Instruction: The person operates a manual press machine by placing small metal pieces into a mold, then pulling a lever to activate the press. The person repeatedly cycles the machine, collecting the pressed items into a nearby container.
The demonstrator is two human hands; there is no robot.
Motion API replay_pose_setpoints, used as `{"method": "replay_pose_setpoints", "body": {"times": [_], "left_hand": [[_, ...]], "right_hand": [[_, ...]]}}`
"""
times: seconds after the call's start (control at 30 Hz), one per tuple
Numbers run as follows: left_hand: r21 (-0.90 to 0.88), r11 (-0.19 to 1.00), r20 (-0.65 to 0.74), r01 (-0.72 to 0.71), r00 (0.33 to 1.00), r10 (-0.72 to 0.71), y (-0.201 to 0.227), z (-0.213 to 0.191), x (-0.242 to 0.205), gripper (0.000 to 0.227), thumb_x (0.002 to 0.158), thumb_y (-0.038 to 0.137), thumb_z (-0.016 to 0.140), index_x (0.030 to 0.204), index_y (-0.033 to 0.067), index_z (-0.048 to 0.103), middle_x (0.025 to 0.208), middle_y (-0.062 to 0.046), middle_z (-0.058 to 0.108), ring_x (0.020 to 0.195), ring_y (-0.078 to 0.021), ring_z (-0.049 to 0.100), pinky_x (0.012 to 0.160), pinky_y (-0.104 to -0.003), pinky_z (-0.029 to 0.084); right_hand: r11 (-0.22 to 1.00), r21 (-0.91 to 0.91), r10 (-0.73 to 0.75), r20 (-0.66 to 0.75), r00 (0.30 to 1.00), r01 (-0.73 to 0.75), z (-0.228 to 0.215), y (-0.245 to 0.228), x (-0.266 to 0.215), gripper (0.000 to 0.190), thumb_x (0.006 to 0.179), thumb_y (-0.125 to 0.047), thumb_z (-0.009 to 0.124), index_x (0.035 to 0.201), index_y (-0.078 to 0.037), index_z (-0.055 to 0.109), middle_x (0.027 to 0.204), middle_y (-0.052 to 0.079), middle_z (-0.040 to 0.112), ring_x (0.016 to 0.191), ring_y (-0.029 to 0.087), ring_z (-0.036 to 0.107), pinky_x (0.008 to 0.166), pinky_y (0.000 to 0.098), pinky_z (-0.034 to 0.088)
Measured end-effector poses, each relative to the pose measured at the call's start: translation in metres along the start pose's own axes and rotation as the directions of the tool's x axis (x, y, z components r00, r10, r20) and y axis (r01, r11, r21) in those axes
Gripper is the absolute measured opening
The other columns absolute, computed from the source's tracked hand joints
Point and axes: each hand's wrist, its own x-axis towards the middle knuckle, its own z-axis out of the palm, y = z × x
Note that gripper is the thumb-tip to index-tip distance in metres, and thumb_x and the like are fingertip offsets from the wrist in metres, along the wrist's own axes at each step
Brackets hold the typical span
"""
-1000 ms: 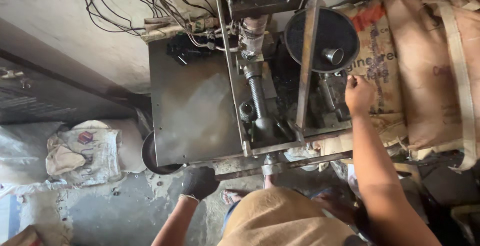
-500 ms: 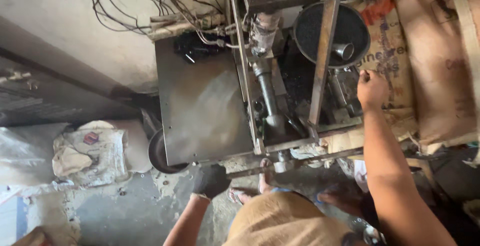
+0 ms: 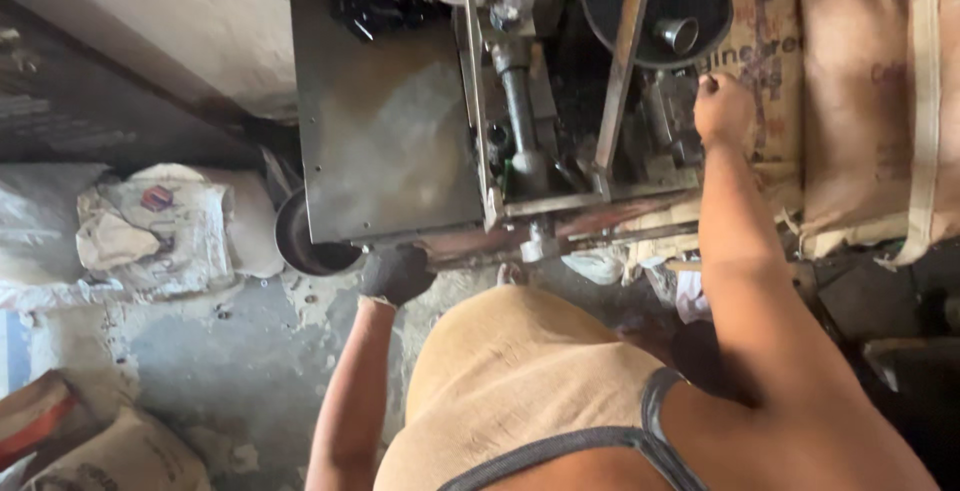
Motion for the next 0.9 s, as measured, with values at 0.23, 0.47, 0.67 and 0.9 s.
{"method": "replay_pose_setpoints", "body": {"times": [0.23,0.47,0.67,0.9], "left_hand": [[0.063,0.982,0.342,-0.176,0.929,0.144,-0.019,-0.017,0.009,0.054,0.085,0.061,0.061,0.093,0.0117,0.08,0.095,-0.017,0.074,0.091,-0.0381,0.072,0.081,-0.051,0.057],[0.038,0.992,0.444,-0.12,0.891,0.09,-0.023,-0.022,0.013,0.056,0.083,0.062,0.061,0.095,0.011,0.081,0.098,-0.019,0.075,0.094,-0.0383,0.071,0.085,-0.049,0.056],[0.072,0.997,0.254,0.029,0.966,-0.047,-0.003,-0.036,-0.003,0.043,0.082,0.055,0.065,0.085,0.0141,0.078,0.09,-0.014,0.076,0.088,-0.0346,0.073,0.075,-0.05,0.057],[0.043,0.996,0.094,0.077,0.992,-0.08,0.001,-0.038,-0.003,0.029,0.076,0.042,0.071,0.074,0.0141,0.077,0.082,-0.012,0.074,0.082,-0.0353,0.072,0.073,-0.048,0.057]], "right_hand": [[0.95,-0.279,0.046,0.563,0.825,0.137,-0.008,0.047,0.023,0.056,0.093,-0.052,0.062,0.132,-0.011,0.064,0.128,0.027,0.058,0.118,0.053,0.057,0.086,0.0655,0.044],[0.977,0.103,0.129,0.418,0.899,-0.188,-0.024,0.081,-0.066,0.035,0.095,-0.024,0.064,0.121,-0.002,0.071,0.12,0.024,0.07,0.112,0.038,0.067,0.095,0.0415,0.05],[0.949,0.238,0.175,0.15,0.973,-0.208,-0.03,0.067,-0.099,0.029,0.103,-0.018,0.058,0.117,0.004,0.07,0.11,0.029,0.072,0.105,0.044,0.068,0.093,0.0464,0.051],[0.998,-0.048,-0.035,0.109,0.993,0.04,-0.072,0.005,-0.085,0.039,0.102,-0.013,0.056,0.134,0.004,0.067,0.109,0.033,0.068,0.095,0.052,0.064,0.081,0.0534,0.05]]}}
